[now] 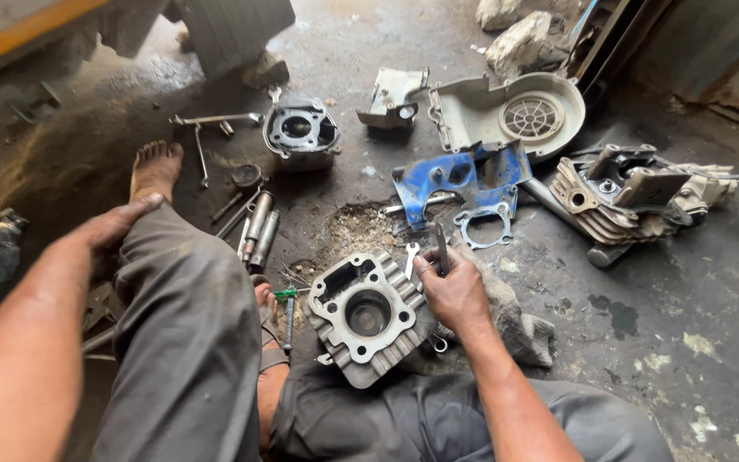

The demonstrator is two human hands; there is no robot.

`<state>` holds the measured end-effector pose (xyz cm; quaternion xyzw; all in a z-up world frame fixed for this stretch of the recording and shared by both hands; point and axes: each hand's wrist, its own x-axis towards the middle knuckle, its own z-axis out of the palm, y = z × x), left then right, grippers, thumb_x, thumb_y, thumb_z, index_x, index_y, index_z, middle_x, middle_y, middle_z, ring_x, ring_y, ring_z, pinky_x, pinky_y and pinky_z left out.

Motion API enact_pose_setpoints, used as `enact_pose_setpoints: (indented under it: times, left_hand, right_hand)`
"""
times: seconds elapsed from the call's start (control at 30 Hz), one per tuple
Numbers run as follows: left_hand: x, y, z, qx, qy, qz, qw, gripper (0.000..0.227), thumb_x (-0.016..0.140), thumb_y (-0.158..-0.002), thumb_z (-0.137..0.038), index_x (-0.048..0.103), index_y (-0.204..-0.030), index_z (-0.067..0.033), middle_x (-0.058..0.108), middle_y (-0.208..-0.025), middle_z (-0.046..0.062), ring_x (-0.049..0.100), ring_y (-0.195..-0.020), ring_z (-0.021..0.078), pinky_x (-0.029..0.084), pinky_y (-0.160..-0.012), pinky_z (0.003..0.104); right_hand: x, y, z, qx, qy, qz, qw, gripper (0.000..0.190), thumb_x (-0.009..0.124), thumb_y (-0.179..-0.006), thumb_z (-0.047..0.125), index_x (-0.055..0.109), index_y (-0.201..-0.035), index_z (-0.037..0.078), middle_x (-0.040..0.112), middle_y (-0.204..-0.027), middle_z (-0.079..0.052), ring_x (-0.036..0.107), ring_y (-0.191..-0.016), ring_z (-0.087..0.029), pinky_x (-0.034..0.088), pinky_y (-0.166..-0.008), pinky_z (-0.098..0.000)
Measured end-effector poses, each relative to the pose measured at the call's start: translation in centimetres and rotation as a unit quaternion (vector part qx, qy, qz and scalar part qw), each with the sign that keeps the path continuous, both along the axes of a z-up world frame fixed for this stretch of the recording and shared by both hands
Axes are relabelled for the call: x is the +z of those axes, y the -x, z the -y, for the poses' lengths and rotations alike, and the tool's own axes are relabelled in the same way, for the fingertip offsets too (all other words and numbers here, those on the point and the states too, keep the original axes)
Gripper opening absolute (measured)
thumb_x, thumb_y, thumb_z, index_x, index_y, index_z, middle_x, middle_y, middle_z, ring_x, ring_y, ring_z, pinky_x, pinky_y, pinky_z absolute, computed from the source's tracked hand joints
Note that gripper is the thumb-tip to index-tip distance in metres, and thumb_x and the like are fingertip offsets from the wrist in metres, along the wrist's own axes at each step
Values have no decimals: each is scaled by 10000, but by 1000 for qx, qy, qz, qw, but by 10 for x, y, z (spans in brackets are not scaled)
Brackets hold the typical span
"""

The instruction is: The person sits on the floor and cleans a metal engine cylinder head using a rag and a metal file. They wipe the surface and scrape the edges to remove residue, handling the part with both hands.

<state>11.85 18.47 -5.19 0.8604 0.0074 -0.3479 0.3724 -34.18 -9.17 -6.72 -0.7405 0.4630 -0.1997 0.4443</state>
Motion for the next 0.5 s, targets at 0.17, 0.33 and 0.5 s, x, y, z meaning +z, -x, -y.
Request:
enact_pose_setpoints:
  times: [0.17,0.33,0.5]
  left_hand:
    - [9,34,20,44,127,-71,988,722,679,-844,-533,587,-1375,-52,693,-1258,156,650,-1068,299,498,-987,459]
    - [16,22,21,17,126,-125,984,591,680,-866,-428,623,-1283,-13,720,-1208,144,668,-1037,287,508,-964,437]
    - [4,-8,27,-23,66,-92,993,500,667,-883,-304,626,-1266,15,707,-1209,162,655,-1038,299,512,-948,458]
  right_hand:
    - [-4,-1,11,64,-2,-44,997,302,768,-869,350,739,-969,66,732,-749,-43,665,-668,-134,532,-638,-311]
    - [2,-7,13,102,-38,-16,994,285,758,-891,310,722,-947,32,718,-722,-59,613,-638,-124,525,-604,-319]
    - [12,-5,8,84,-29,-37,995,267,764,-881,306,729,-965,55,723,-742,-61,622,-643,-130,523,-614,-324]
